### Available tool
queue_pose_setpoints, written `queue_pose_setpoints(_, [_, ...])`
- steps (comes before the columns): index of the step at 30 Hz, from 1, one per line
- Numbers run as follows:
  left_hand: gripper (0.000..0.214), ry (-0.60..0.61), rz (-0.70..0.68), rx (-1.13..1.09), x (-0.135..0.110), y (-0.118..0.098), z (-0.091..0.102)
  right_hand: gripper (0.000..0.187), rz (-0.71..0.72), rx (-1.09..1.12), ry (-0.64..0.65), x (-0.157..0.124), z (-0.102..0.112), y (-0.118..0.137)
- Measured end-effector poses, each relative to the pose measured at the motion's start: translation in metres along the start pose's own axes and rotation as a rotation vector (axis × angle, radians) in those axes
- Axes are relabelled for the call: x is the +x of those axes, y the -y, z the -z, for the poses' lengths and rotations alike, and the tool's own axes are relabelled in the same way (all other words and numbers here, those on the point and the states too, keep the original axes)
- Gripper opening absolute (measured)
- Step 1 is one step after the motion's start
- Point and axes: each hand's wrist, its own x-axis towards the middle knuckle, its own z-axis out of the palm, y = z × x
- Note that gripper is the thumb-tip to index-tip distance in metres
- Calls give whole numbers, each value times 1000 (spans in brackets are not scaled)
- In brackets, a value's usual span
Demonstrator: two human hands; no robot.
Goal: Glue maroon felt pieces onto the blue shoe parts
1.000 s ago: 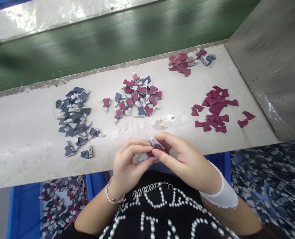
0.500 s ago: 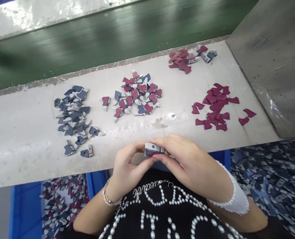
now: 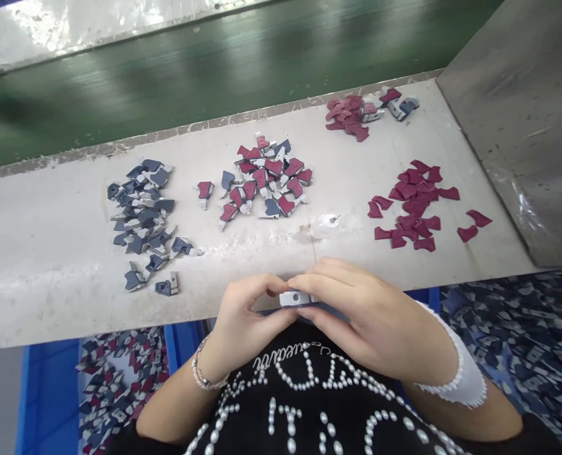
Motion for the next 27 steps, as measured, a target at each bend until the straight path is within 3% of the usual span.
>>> queue_pose_setpoints(9, [12,85,1,80,0,-6,4,14,74,-44,-39,1,-5,2])
queue_pose_setpoints(15, [16,195,22,33,0,-10,6,14,44,-5,66,-3,-3,1])
queue_pose_setpoints(19, [15,204,25,61,-2,-12,7,15,35,55,106,-3,0,0])
queue_pose_setpoints(23, [16,193,123,-31,-1,-9,8,14,-59,56,123,-2,2,-1])
queue_pose_setpoints(27, [17,178,182,-107,0,-8,7,19,-16,12,133,0,1,-6])
